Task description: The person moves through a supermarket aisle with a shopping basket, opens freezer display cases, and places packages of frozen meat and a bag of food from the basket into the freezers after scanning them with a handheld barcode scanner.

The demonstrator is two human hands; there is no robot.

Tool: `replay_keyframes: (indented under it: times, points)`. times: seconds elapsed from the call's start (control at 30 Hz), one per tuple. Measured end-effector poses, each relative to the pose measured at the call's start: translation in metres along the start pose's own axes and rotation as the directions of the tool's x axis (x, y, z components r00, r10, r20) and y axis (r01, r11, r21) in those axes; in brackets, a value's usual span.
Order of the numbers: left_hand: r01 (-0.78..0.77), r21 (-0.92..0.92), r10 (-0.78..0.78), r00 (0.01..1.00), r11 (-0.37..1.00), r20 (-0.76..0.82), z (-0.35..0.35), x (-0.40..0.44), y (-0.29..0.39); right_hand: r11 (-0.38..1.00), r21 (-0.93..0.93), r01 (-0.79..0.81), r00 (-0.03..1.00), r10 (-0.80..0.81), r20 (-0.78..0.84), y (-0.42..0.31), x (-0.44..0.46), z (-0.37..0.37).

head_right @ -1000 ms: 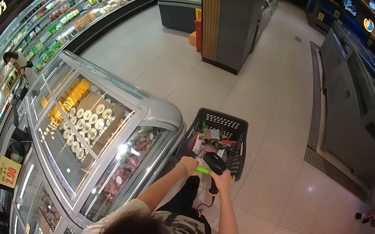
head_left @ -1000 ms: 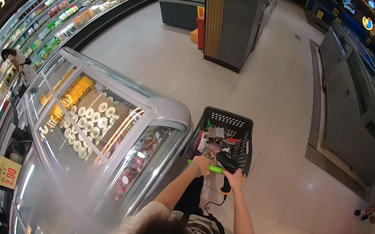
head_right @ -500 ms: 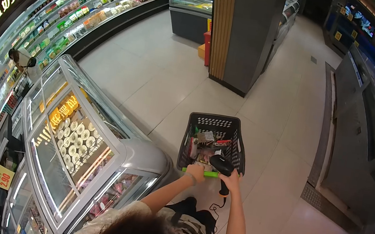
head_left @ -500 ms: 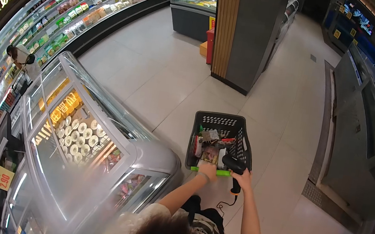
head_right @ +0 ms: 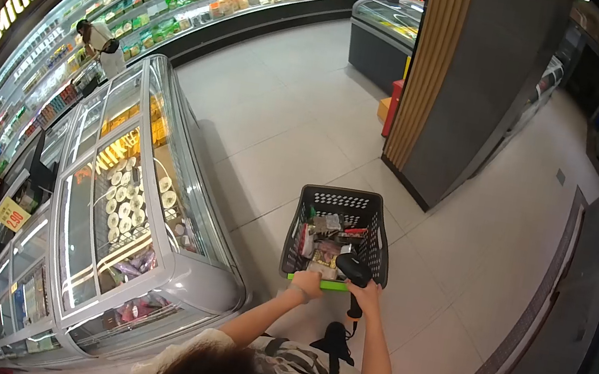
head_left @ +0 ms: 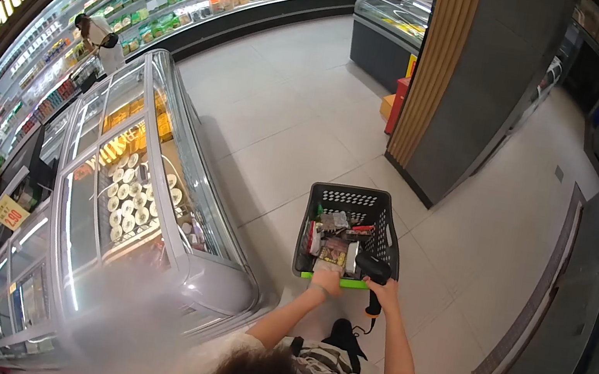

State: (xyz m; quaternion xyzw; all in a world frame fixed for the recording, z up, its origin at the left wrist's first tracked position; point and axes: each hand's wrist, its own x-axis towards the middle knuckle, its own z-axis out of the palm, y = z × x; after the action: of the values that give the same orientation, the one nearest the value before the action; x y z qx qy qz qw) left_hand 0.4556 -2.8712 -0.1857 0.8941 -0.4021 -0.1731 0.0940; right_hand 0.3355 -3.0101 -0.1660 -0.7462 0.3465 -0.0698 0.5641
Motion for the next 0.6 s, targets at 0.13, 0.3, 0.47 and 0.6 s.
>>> replay_keyframes:
  times: [0.13,0.3,0.47,0.6]
  points:
    - [0.068,-0.029,-0.068,0.998,0.997,0.013,-0.029,0.01,-0.01,0.995,0.097,0.037,0.997,-0.043,0.058,-0.006,0.039,0.008]
    - [0.198,-0.062,-0.197,0.98,0.978,0.028,-0.047,0.067,-0.011,0.986,0.121,0.112,0.971,-0.135,0.2,-0.014,0.125,0.0]
    - [0.28,-0.088,-0.28,0.96,0.956,0.016,-0.059,0.113,-0.026,0.99,0.097,0.101,0.963,-0.121,0.239,-0.038,0.188,0.005]
    - [0.288,-0.077,-0.287,0.958,0.955,0.026,-0.077,0.152,-0.042,0.989,0.078,0.124,0.94,-0.142,0.309,-0.068,0.24,0.009]
